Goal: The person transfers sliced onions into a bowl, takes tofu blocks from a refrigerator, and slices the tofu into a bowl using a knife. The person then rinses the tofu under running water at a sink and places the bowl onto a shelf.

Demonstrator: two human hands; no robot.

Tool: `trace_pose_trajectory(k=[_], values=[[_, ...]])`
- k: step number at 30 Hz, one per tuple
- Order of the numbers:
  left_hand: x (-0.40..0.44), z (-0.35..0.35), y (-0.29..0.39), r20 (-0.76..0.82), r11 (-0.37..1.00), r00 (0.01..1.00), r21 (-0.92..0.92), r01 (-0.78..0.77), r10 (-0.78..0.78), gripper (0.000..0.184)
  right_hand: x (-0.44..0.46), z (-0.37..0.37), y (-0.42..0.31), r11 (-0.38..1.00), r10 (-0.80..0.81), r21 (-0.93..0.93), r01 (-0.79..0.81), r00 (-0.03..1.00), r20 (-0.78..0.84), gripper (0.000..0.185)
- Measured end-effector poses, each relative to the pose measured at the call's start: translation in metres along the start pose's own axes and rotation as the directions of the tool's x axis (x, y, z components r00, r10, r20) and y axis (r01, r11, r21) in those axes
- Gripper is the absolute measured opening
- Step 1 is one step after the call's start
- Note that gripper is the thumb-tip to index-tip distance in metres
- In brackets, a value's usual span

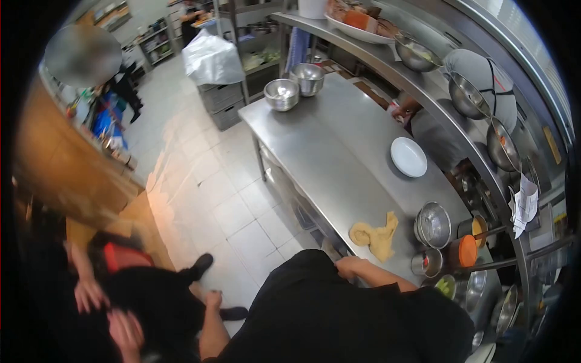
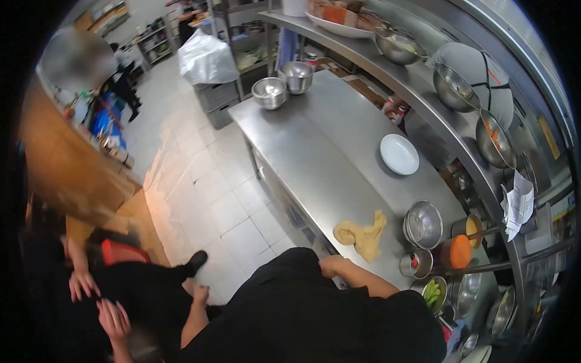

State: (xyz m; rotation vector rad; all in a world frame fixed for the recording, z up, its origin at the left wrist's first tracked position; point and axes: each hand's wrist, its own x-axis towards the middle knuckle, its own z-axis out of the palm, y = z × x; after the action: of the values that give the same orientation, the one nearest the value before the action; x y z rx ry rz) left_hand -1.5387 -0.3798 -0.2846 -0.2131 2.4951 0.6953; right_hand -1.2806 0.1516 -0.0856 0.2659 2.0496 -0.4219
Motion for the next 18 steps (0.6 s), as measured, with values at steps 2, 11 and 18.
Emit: trace_pose_trajectory(k=[2, 11, 18], values=[[0.064, -0.045, 0.092, -0.052, 0.971, 0.992, -0.205, -0.124, 0.116, 0.035, 0.028, -0.037, -0.013, 0.996, -0.019, 0.081, 0.027, 0.995, -0.101, 0.045], [0.172, -0.112, 0.307, 0.134, 0.946, 0.950, 0.127, -0.298, 0.281, 0.046, 0.161, -0.271, -0.070, 0.982, -0.114, 0.130, 0.136, 0.980, -0.164, 0.051], [0.194, -0.114, 0.173, -0.017, 0.932, 0.932, 0.024, 0.363, -0.362, 0.051, 0.284, -0.533, -0.131, 0.925, -0.361, -0.234, 0.301, 0.888, -0.284, 0.054]])
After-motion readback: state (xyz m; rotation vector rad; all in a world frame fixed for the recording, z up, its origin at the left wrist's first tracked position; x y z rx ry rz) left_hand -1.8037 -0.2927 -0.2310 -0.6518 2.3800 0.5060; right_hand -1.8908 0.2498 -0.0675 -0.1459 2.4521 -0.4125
